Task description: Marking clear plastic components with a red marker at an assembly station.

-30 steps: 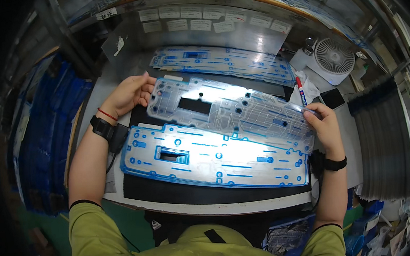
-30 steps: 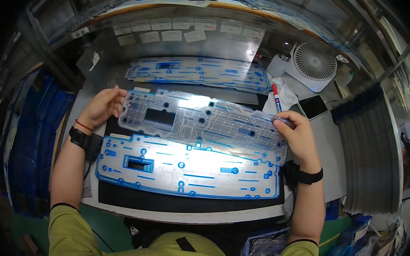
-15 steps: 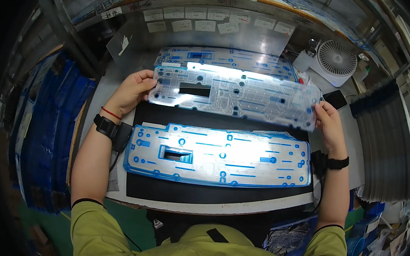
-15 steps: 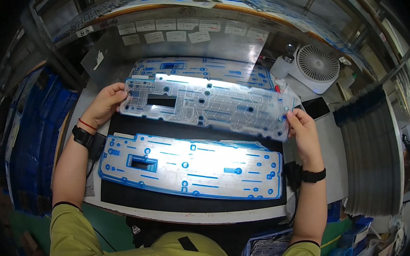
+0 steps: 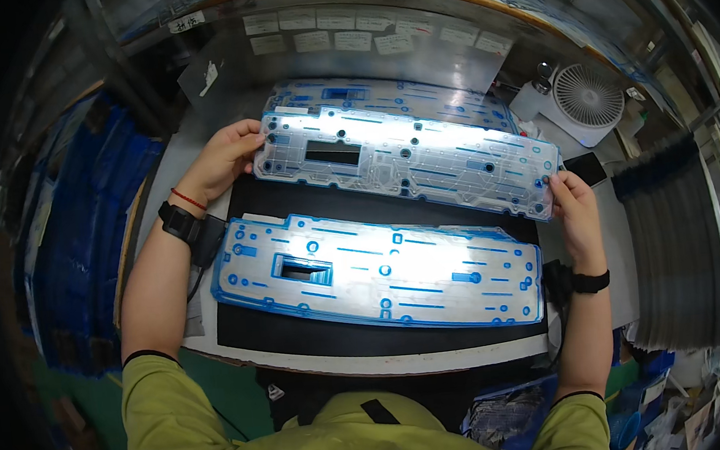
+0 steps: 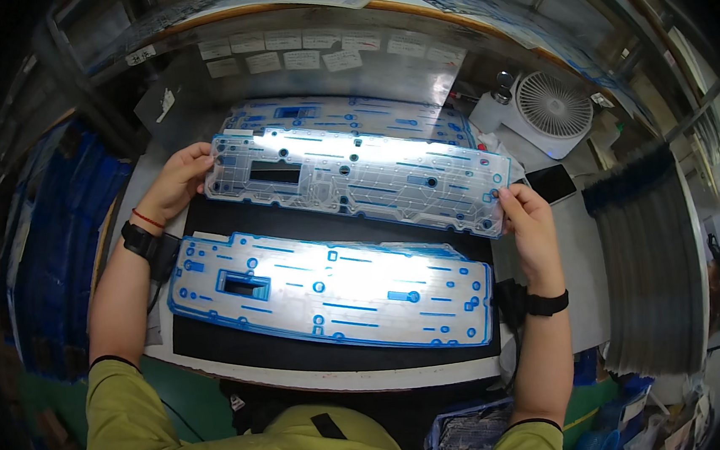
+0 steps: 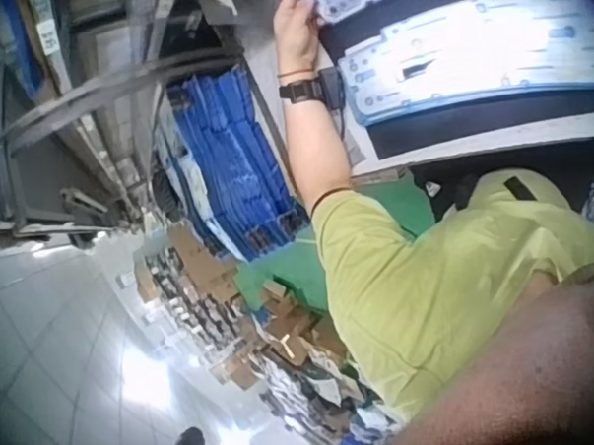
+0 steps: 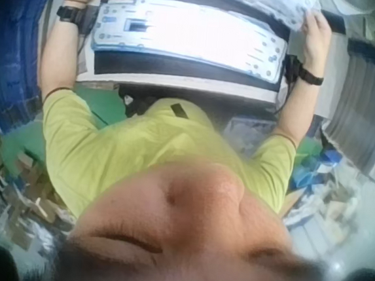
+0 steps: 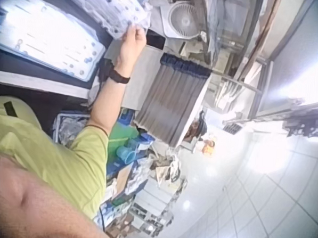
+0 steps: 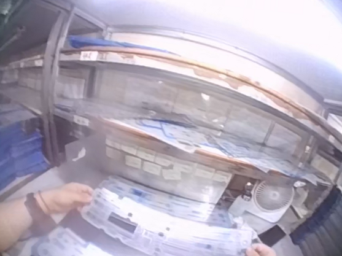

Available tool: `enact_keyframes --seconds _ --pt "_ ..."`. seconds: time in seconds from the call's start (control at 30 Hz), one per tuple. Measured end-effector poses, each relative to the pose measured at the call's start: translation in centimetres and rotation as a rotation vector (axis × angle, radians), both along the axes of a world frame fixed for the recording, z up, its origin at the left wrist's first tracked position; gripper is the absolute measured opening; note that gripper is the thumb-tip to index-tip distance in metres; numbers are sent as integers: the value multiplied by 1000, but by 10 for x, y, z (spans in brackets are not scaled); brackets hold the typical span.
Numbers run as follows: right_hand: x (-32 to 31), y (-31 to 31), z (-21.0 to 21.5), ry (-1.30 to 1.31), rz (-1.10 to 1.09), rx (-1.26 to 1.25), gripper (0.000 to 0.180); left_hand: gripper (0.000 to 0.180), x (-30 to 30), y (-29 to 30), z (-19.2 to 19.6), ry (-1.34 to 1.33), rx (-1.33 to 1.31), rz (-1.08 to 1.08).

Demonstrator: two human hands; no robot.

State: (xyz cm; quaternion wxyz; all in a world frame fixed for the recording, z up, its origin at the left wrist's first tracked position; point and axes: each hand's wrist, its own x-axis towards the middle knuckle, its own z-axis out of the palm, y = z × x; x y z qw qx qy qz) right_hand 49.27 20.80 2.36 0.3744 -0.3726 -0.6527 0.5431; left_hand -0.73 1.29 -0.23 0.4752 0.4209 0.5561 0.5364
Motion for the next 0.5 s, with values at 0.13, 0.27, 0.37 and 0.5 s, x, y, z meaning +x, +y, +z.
enact_keyframes --seconds 0.13,0.27,0.37,0.5 --pt "1 0 1 0 6 14 18 15 2 -1 2 -7 12 51" --pt "4 1 2 40 47 17 19 13 -8 -4 1 -92 76 35" --pt "2 -3 4 110 -5 1 23 18 3 1 2 -133 120 145" --pt "-4 -8 4 131 -51 26 28 26 12 2 9 -122 124 174"
